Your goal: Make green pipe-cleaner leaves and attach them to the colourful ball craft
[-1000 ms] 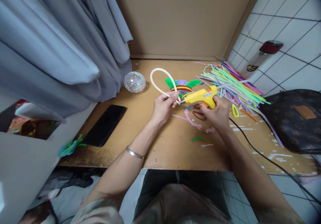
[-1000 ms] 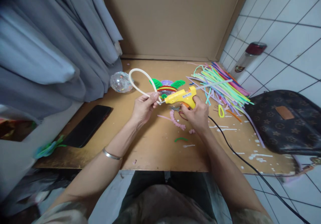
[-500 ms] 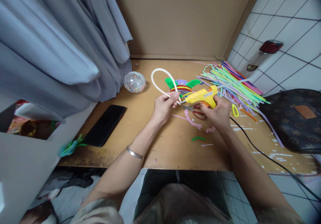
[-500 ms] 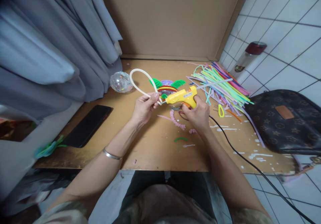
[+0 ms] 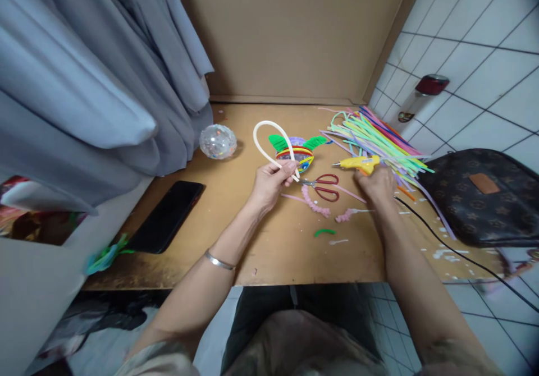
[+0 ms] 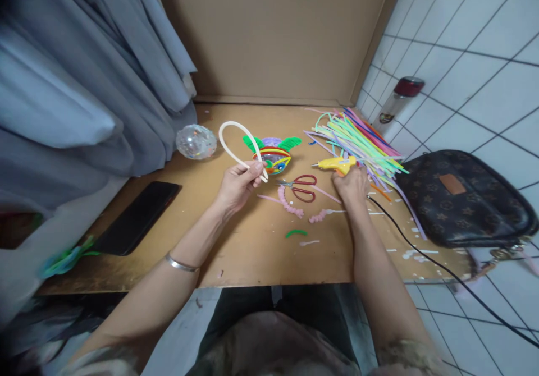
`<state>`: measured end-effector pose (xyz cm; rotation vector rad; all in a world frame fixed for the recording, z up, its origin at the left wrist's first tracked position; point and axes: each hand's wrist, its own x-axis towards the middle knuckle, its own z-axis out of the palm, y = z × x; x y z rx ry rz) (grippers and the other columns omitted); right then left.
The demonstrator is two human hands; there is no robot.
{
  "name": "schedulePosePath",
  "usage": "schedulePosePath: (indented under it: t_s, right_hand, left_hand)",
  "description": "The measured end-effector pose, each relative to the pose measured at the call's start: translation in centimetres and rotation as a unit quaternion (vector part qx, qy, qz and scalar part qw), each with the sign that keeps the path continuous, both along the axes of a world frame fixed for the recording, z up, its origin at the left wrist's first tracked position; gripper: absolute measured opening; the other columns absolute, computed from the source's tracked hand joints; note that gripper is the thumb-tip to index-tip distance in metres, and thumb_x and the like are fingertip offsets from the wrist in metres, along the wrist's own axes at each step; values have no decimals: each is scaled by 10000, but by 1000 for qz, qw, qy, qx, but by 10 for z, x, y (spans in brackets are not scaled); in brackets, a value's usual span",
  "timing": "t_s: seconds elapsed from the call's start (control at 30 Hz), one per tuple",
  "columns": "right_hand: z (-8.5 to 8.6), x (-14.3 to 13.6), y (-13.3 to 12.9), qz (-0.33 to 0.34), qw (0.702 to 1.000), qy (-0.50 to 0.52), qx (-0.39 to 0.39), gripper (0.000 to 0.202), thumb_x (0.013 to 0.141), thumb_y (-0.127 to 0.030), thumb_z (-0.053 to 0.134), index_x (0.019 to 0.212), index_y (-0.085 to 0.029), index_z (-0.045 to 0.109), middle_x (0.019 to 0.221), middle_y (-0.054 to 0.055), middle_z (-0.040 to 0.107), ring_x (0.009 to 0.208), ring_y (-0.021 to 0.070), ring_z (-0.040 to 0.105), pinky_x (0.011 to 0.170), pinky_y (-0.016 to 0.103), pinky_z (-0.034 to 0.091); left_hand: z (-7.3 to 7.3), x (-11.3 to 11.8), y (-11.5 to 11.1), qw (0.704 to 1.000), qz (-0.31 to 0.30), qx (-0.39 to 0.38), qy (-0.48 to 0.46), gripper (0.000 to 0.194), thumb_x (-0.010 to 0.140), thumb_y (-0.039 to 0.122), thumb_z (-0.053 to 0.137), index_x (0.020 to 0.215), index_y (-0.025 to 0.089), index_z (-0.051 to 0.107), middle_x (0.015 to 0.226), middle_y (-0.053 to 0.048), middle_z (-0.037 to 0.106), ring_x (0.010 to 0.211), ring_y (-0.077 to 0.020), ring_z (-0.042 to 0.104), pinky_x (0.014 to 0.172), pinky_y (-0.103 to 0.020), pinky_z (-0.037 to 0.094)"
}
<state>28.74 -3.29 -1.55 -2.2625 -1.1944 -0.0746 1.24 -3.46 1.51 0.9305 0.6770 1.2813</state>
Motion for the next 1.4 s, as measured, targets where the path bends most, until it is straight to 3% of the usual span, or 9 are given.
schedulePosePath:
  t_s: [0.23,0.3,0.37,0.5,0.63,0.73,0.97,1.17,1.4]
  right_hand:
    - [-6,-3,-4,12,994,-94,59,396,706,-362,692,958,-57,667,1073,291,625,1082,420,548,927,594,405]
    - [3,-15,-9,59,988,-93,105,362,753,-375,662,969,-84,670,1105,276,628,1102,406,543,937,601,405]
    - [15,-34,-13,169,975,1,147,334,796,-418,622,945,-124,683,1030,201,656,1010,332,591,882,524,471]
    - [40,-78,-15,416,848,317,83,457,798,-583,641,1009,-182,704,814,42,675,732,187,621,675,353,529]
    - [61,-110,-11,512,778,362,50,417,665,-559,798,827,-182,719,741,13,683,687,152,615,646,306,518]
    - [64,-123,-6,504,766,387,104,408,641,-566,820,678,-189,669,646,-8,644,612,134,587,601,288,512]
    - [43,-117,-3,427,775,425,192,389,671,-558,826,760,-201,699,584,-33,602,507,98,518,517,249,461]
    - [45,-103,-7,423,759,467,163,411,591,-503,904,788,-205,701,668,-15,667,546,104,572,515,243,484]
    - [47,-113,-15,463,709,520,110,391,594,-463,922,726,-201,663,663,-25,662,590,111,616,574,254,525]
  left_hand:
    - [-5,1,0,999,-38,12,18,393,538,415,941,728,125,755,590,-4,629,483,-43,468,471,-194,348]
    - [-6,1,-1,998,-52,15,30,411,530,446,938,725,132,757,591,-8,635,485,-46,469,467,-193,347]
    - [-6,2,-1,996,-69,20,49,434,525,490,930,717,140,758,578,-7,632,480,-48,462,465,-195,346]
    - [-8,0,0,992,-86,41,81,446,536,529,915,680,142,749,556,-8,624,470,-52,443,470,-205,337]
    - [-9,-4,4,991,-88,60,82,458,553,542,907,675,133,742,553,-2,608,475,-52,439,482,-210,336]
    - [-8,-7,7,990,-101,71,63,459,579,544,899,666,129,723,571,5,600,500,-53,459,507,-207,361]
    - [-5,-15,12,988,-147,50,5,469,623,429,915,912,109,728,696,-4,669,610,-63,583,634,-202,472]
    - [-4,-15,11,991,-103,47,76,446,674,341,895,976,115,656,705,-7,690,569,-83,627,545,-197,480]
    - [-4,-11,8,985,-81,72,134,494,609,532,887,724,123,637,622,-9,662,496,-68,574,448,-173,438]
